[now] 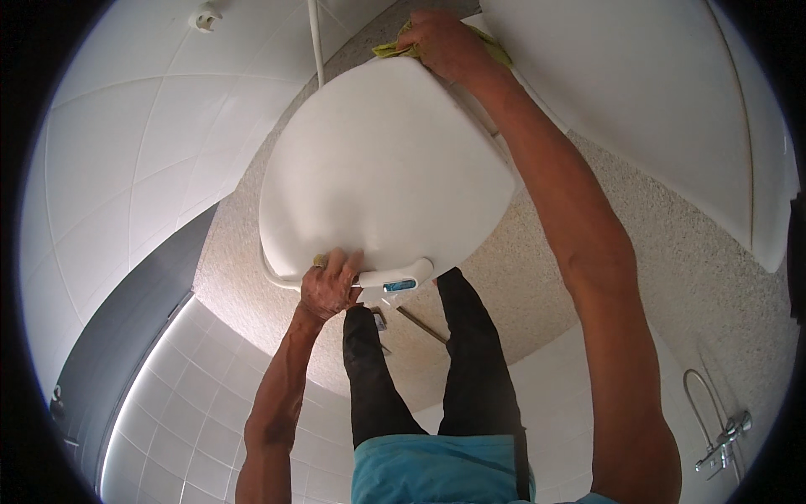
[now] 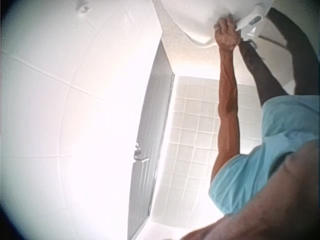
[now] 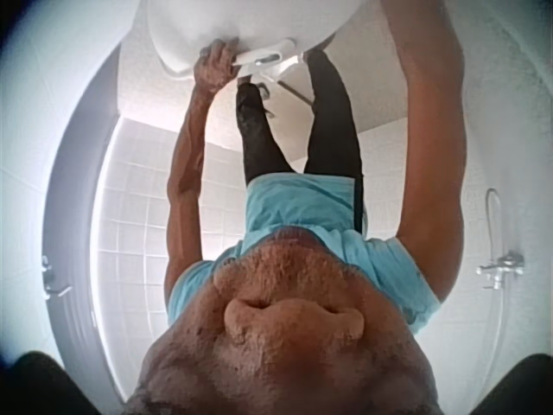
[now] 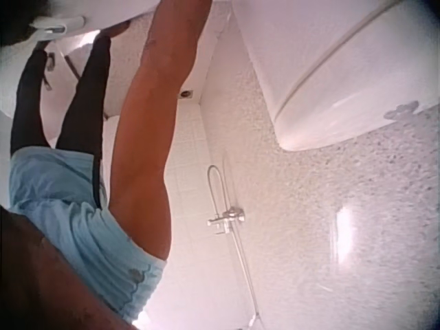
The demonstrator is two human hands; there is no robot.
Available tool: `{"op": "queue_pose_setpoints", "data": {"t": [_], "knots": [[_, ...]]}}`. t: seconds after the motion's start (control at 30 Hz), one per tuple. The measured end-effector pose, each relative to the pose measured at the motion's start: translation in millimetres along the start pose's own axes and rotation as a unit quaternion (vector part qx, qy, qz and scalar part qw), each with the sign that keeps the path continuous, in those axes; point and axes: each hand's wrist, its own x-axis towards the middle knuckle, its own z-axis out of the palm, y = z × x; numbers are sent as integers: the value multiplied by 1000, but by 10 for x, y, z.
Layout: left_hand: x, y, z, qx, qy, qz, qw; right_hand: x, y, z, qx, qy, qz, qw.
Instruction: The person cleans a bathroom by spraying water from a handheld bidet sprayer and wiping the floor, toilet seat, and bowl with a yellow cloth. The person lifts the toilet lid to clean the rim and interior surfaces.
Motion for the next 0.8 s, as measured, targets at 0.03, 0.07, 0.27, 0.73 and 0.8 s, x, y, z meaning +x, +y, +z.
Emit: {"op": "queue_pose_setpoints", "data": {"t": [0.03, 0.07, 0.27, 0.73, 0.8], "knots": [[-8, 12, -1, -5, -1, -1, 1000, 11, -13, 4, -5, -1, -26, 1000], [-5, 6, -19, -9, 1, -3, 1000, -21, 1, -8, -6, 12, -12, 1000], [-83, 5, 51, 6, -25, -33, 999, -555, -98, -70, -1, 84, 153, 985], [-47, -1, 24, -35, 5, -23, 999, -1448, 45, -441, -44, -117, 139, 982], [-33, -11, 43, -32, 4, -14, 999, -1458, 51, -324, -17, -94, 154, 984]]}}
